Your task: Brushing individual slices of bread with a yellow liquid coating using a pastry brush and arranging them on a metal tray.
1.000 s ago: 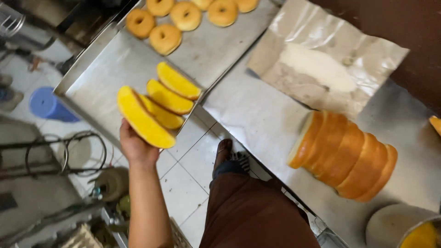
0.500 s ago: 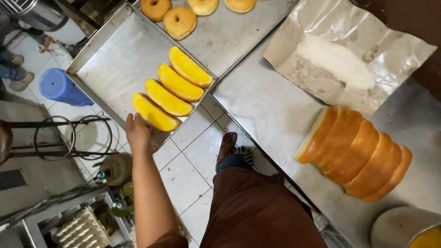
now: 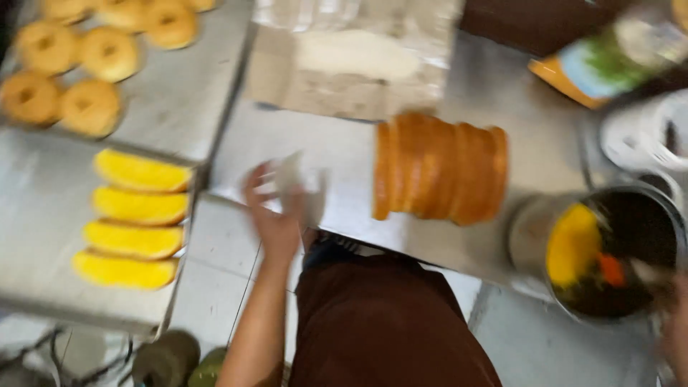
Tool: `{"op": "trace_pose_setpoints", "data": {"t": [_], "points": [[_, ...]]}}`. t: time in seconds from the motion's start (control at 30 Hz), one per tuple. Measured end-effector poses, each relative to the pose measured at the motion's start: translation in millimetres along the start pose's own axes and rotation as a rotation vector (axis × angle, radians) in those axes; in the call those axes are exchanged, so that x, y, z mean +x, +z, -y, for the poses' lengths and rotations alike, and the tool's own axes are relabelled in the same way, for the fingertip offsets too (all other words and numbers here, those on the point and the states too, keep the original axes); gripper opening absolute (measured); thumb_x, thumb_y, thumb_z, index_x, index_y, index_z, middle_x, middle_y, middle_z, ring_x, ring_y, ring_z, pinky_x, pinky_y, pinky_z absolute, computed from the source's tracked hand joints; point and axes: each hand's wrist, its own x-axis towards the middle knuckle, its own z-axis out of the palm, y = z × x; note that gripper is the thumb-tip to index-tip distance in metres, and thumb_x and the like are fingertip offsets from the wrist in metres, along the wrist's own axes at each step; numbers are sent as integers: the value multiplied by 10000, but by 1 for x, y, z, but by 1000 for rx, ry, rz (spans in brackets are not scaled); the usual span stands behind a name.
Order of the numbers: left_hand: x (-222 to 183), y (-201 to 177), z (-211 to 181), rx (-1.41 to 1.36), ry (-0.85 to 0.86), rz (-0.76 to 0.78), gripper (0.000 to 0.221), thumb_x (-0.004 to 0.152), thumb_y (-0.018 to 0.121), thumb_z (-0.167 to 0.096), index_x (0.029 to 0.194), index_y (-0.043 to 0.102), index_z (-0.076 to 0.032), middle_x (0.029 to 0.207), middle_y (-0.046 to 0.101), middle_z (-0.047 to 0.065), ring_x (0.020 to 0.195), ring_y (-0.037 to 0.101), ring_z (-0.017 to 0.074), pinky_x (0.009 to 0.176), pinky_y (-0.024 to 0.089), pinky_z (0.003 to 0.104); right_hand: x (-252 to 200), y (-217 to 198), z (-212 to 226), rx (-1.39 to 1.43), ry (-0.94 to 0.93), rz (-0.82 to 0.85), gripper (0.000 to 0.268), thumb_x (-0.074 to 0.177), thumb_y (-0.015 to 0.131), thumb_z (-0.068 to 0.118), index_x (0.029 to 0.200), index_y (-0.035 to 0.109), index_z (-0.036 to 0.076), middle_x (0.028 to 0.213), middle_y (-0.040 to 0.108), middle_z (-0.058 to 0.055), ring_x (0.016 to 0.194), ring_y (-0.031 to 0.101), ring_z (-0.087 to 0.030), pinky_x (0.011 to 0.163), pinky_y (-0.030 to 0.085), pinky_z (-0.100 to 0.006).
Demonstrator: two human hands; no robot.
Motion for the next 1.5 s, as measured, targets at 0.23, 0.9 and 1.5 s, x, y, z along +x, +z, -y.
{"op": "trace_pose_setpoints", "data": {"t": [0.23, 0.9, 1.5], "points": [[-12, 107, -33, 0, 211, 666, 576, 778, 569, -558, 1141, 550, -111, 1052, 617, 101, 1022, 534, 327, 915, 335, 436, -20, 2, 279, 58, 174, -244, 79, 897, 579, 27, 873, 631, 82, 809, 666, -50, 705, 664, -160, 623, 496, -243], [-80, 146, -125, -1127, -659, 1160, 810, 654, 666, 16, 1391, 341, -68, 1225, 541, 220, 1000, 605, 410, 841, 515, 488, -22, -1, 262, 137, 327, -326, 94, 804, 518, 53, 873, 578, 31, 764, 667, -136, 691, 642, -302, 630, 499, -386], [-129, 158, -184, -1038, -761, 1471, 798, 677, 561, 50, 1427, 320, -78, 1201, 563, 167, 1005, 622, 315, 808, 535, 454, -11, 12, 264, 874, 360, -708, 86, 893, 523, 28, 955, 499, -28, 758, 659, -172, 573, 673, -220, 502, 586, -314]]}}
